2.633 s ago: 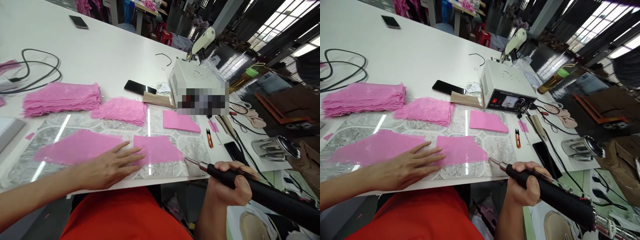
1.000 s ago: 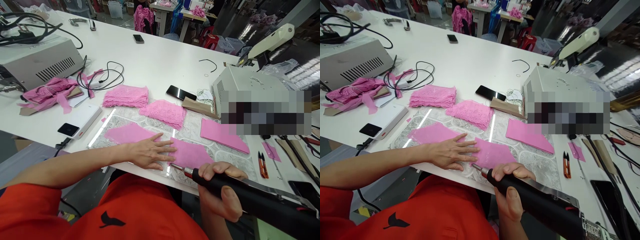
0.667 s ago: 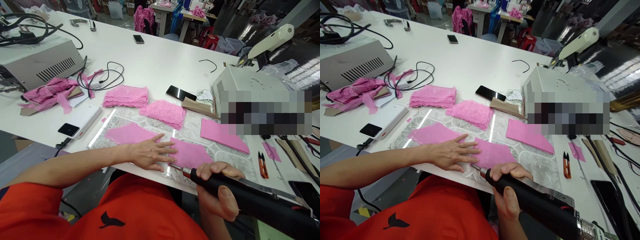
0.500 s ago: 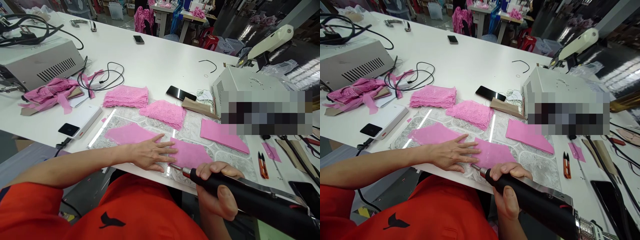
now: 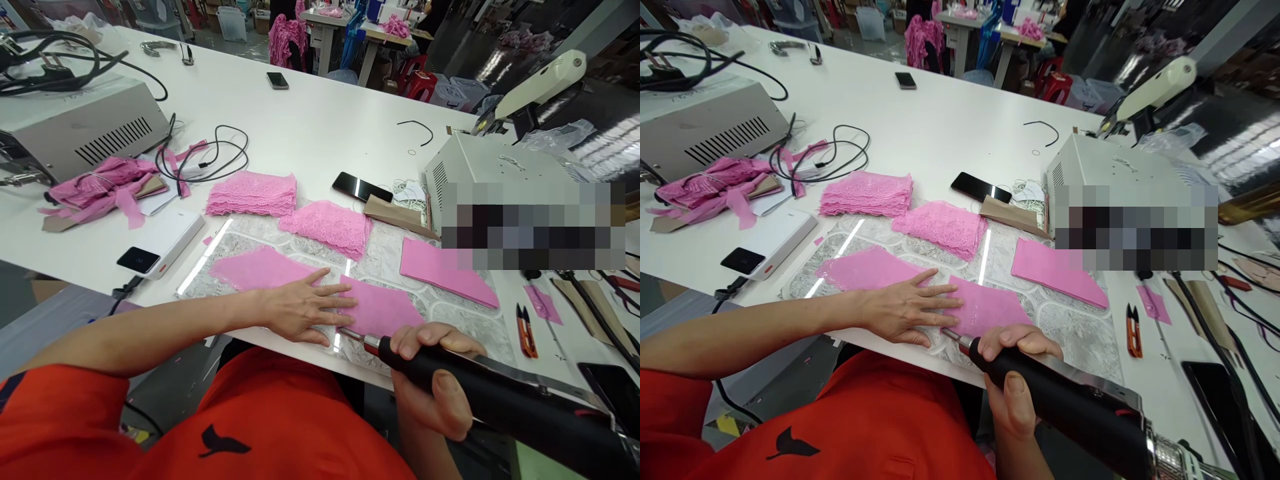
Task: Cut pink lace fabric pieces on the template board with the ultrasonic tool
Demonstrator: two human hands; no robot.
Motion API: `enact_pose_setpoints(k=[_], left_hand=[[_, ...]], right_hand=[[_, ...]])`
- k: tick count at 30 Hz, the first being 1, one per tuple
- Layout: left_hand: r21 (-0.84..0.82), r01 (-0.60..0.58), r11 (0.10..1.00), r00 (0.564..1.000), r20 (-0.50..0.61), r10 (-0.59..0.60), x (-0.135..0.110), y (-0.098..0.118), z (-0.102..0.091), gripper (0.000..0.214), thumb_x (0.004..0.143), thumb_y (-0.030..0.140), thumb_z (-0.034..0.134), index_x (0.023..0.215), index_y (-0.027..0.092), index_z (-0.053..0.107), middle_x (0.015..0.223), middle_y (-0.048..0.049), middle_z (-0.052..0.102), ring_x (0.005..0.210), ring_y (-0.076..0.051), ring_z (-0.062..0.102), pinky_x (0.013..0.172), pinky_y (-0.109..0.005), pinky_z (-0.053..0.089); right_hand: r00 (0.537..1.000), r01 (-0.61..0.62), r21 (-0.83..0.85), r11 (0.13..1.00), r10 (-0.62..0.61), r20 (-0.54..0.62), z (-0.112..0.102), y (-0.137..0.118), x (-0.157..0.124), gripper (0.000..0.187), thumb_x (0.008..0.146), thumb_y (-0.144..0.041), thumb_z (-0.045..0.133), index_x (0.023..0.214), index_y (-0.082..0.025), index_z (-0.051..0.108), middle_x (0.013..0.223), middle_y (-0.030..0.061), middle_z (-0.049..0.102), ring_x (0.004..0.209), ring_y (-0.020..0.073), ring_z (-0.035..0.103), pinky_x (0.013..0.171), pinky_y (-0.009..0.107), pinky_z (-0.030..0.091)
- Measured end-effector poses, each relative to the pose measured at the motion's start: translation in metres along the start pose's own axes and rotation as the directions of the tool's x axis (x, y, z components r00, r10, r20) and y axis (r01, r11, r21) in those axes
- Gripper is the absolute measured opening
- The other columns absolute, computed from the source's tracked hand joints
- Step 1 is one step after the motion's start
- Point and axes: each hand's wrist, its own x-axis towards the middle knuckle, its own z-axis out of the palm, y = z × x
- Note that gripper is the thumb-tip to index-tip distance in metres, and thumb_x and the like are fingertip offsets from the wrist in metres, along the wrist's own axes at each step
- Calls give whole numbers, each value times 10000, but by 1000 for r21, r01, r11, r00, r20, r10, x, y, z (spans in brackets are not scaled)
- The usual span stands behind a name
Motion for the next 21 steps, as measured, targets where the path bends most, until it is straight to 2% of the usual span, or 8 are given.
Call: enact_pose_setpoints(k=[9,13,15,17,19,21], left_hand=[[6,-11,1000,1000,8,11,1,0,-2,488,963,487,475,1377,230,509,1497,-91,422,1451,-274,267,1187,-559,-19],[-4,-15,1000,1000,-15,15,0,-1,-2,496,955,482,489,1385,236,502,1485,-99,439,1443,-278,287,1188,-564,22],[-12,-17,1000,1000,-23,17,-1,-2,-2,511,949,485,499,1395,237,491,1487,-101,436,1442,-283,288,1187,-567,32],[-17,-21,1000,1000,-23,20,-2,-2,-1,533,946,489,502,1411,230,469,1497,-106,422,1441,-285,288,1187,-568,27],[-16,-26,1000,1000,-17,26,-4,-1,-1,533,953,493,484,1414,226,464,1502,-105,414,1445,-278,283,1190,-561,14],[-10,-35,999,999,-10,34,-4,0,0,515,967,496,454,1398,216,483,1499,-105,417,1448,-270,277,1191,-554,-8]], right_hand=[[1000,-8,-13,1000,8,30,0,1,0,122,757,-209,588,863,-212,528,794,-29,546,566,93,544,529,287,491],[1000,-13,-47,999,13,0,1,-2,0,131,755,-240,589,865,-220,521,791,-33,525,551,84,527,523,281,480],[999,-14,-69,997,10,-50,-3,-7,2,145,737,-248,576,872,-221,531,783,-30,519,542,90,516,512,290,471],[991,32,-113,993,-47,-125,-10,-12,6,168,689,-239,555,855,-218,544,753,-28,522,512,99,491,474,294,443],[965,89,-186,979,-131,-225,-18,-18,12,188,615,-230,528,802,-216,541,712,-32,520,475,104,459,437,294,402],[923,83,-256,963,-171,-345,-26,-23,18,193,551,-226,504,744,-222,513,685,-38,507,456,100,431,435,298,377]])
